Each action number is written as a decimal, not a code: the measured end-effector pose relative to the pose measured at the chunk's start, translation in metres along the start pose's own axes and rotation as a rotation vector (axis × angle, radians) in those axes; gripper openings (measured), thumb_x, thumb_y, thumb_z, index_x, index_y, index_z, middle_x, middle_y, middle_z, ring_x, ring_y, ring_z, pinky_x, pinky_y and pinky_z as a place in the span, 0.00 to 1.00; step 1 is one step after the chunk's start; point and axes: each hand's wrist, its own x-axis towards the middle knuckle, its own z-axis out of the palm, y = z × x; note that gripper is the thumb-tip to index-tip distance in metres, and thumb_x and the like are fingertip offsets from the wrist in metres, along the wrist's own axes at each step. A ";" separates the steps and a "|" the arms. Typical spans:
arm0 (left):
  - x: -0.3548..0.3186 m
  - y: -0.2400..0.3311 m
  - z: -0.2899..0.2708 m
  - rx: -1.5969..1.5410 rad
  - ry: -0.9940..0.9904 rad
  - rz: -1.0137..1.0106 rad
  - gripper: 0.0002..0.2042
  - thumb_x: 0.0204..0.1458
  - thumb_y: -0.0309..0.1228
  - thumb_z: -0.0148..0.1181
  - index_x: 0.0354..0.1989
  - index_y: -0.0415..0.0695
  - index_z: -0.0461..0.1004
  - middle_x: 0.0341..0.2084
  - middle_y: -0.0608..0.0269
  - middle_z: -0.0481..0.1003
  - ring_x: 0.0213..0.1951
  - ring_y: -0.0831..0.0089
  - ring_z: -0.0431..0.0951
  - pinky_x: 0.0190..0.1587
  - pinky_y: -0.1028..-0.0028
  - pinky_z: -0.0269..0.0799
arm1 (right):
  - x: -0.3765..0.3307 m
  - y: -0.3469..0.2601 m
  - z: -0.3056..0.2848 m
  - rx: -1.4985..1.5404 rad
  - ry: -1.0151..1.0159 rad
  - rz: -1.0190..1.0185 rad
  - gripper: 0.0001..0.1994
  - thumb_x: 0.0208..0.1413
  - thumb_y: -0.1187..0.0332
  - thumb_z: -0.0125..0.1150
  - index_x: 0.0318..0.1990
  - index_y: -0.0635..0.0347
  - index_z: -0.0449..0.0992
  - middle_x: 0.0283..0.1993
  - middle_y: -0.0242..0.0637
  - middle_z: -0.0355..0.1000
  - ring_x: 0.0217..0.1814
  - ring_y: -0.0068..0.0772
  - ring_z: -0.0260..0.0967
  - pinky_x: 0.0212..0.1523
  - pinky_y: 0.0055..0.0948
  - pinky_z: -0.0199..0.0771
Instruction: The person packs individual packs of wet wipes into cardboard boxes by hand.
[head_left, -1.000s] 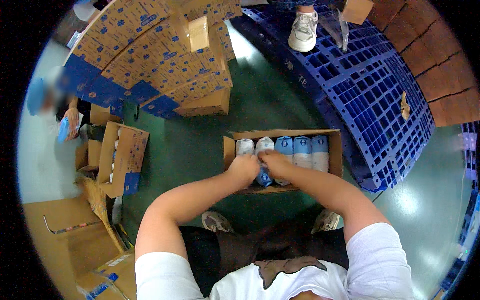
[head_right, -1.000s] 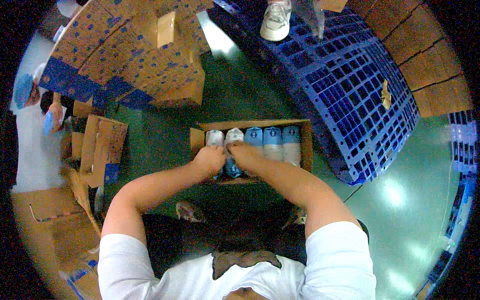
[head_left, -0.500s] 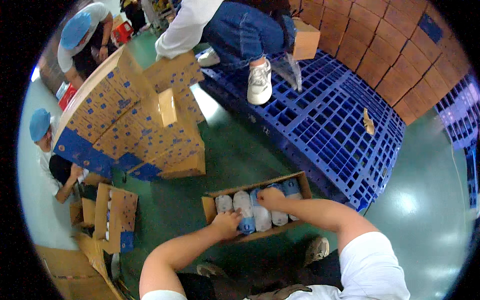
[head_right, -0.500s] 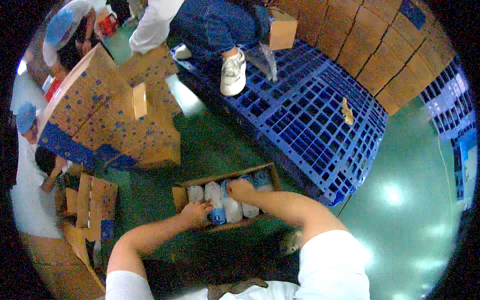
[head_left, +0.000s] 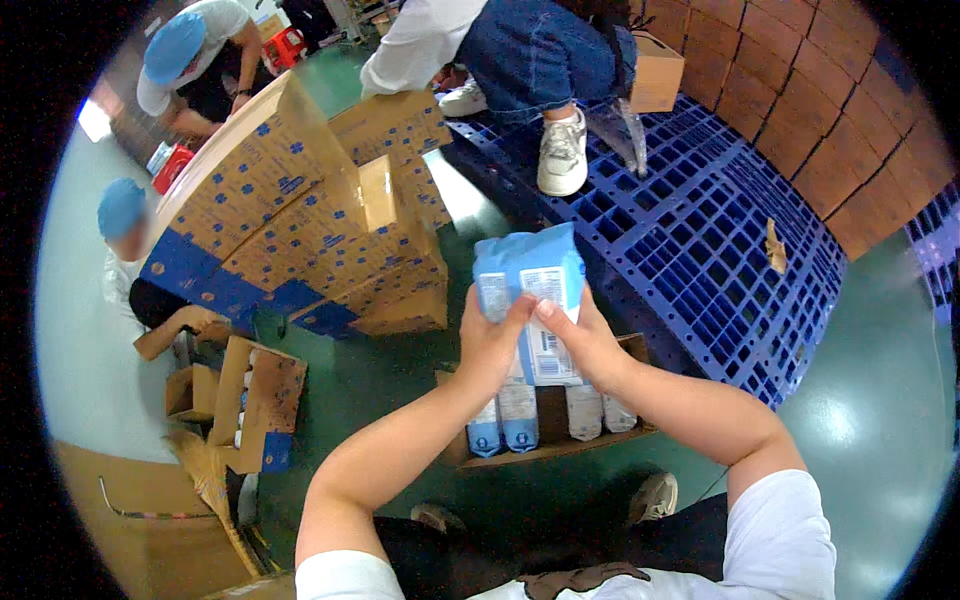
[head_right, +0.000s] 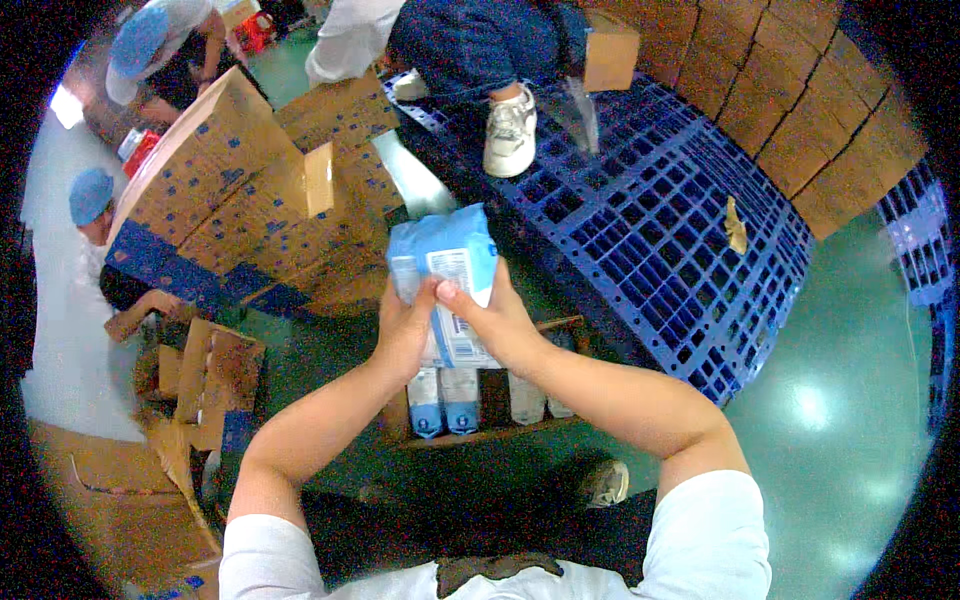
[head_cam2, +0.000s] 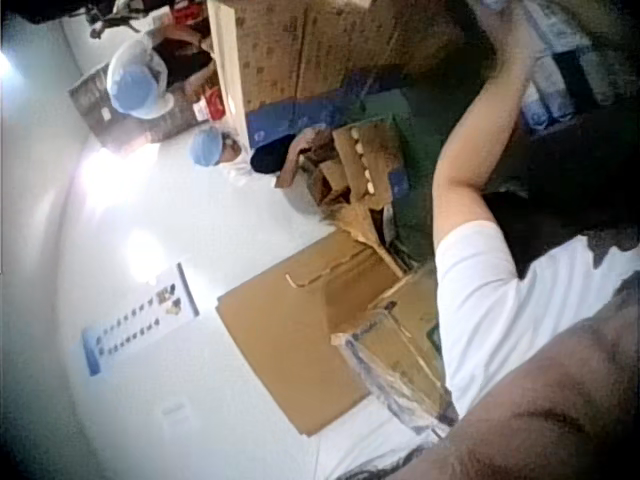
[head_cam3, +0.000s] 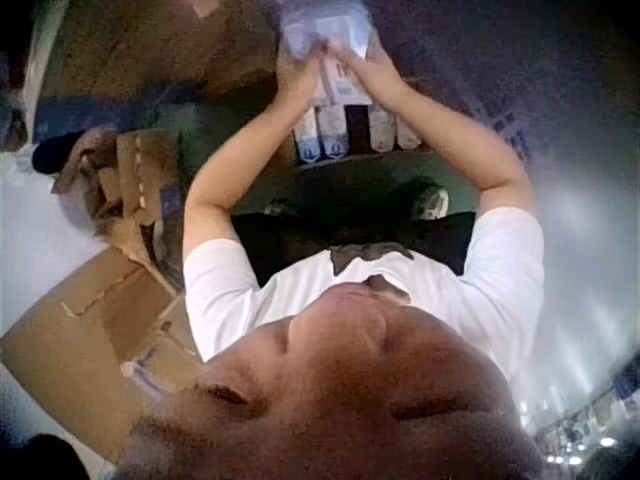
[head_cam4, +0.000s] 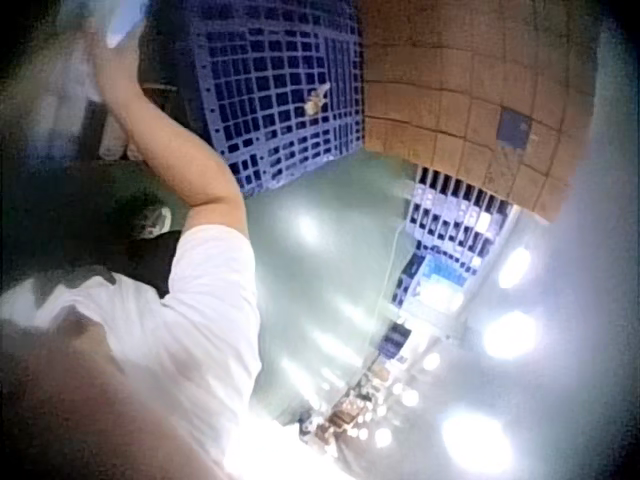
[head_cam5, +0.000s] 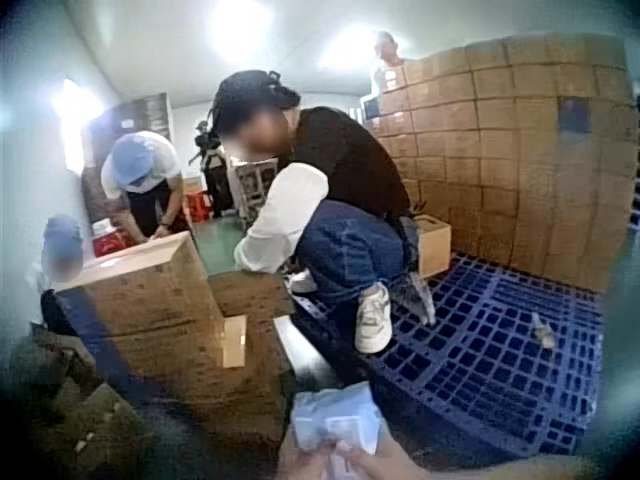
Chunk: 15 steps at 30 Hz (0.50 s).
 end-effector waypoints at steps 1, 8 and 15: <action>0.002 0.000 0.005 -0.160 -0.003 -0.002 0.26 0.50 0.48 0.55 0.47 0.37 0.61 0.41 0.56 0.69 0.44 0.72 0.69 0.47 0.72 0.64 | 0.004 0.014 0.000 -0.097 0.102 -0.073 0.31 0.48 0.56 0.62 0.52 0.67 0.55 0.46 0.42 0.65 0.48 0.28 0.62 0.49 0.29 0.63; 0.000 0.007 0.001 -0.049 0.101 0.112 0.26 0.50 0.49 0.54 0.45 0.37 0.63 0.38 0.57 0.71 0.39 0.73 0.71 0.43 0.73 0.67 | 0.011 0.030 0.008 0.054 0.098 -0.226 0.22 0.49 0.64 0.61 0.48 0.66 0.62 0.42 0.38 0.69 0.42 0.23 0.66 0.44 0.25 0.67; 0.021 -0.008 -0.002 -0.073 0.089 -0.024 0.26 0.49 0.51 0.55 0.43 0.36 0.67 0.37 0.57 0.72 0.38 0.73 0.73 0.42 0.73 0.68 | 0.023 0.028 0.004 0.067 0.119 -0.093 0.19 0.49 0.61 0.61 0.43 0.64 0.68 0.37 0.35 0.71 0.36 0.20 0.67 0.38 0.23 0.69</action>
